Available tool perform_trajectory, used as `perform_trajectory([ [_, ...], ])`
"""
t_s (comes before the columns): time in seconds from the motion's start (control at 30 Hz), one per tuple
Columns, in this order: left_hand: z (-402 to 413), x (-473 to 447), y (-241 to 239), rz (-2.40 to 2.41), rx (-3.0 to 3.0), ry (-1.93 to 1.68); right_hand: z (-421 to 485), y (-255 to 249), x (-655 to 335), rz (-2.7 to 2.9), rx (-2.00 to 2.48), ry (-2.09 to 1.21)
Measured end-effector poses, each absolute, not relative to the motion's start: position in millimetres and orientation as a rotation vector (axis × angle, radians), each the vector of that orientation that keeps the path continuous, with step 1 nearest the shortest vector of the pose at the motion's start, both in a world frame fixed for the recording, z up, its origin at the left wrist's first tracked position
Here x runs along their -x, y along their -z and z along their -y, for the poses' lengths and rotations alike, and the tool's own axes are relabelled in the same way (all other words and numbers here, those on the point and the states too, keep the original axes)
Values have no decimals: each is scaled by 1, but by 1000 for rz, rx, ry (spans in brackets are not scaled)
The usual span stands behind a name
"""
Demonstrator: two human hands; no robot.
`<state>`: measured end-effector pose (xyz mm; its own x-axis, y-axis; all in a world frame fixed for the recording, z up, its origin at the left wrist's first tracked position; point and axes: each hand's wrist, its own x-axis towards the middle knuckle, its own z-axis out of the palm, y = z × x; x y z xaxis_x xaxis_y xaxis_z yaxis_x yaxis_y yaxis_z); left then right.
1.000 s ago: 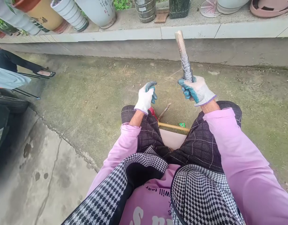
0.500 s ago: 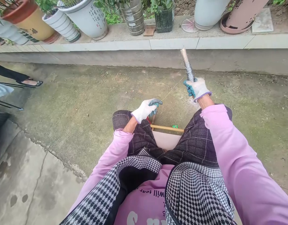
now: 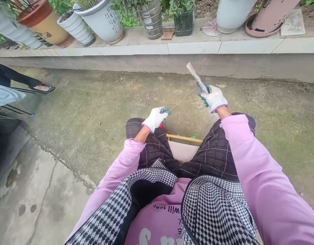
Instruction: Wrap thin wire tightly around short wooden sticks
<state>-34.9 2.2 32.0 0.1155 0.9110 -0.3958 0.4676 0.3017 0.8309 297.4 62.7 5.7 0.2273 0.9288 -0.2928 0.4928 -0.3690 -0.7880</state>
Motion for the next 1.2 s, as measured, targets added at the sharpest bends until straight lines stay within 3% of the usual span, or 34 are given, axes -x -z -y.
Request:
perform_trajectory([
  [0.2,31,15,-37,-1160,-1581,-325,-54,1,-282,1989,2336,-688],
  [0.4,12,28,-53,-1290,-1367,-463,-47,-4,-278,2519,2239,-634],
  [0.57,-11,39,-57,-1434,-1221,-657,-22,-6,-277,2642,1798,-1321],
  [0.67,-14,31,-49,-1471,-1202,-608,-5,-18,-274,2348,1457,-1823],
  [0.73,-9,23,-43,-1471,-1234,-474,0,-29,-274,1998,1289,-1976],
  [0.97,25,6,-45,-1203,-1301,-154,-14,-20,-269,1311,1584,-1593],
  [1.2,14,13,-31,-1323,-1356,-230,-22,11,-251,2278,2103,-899],
])
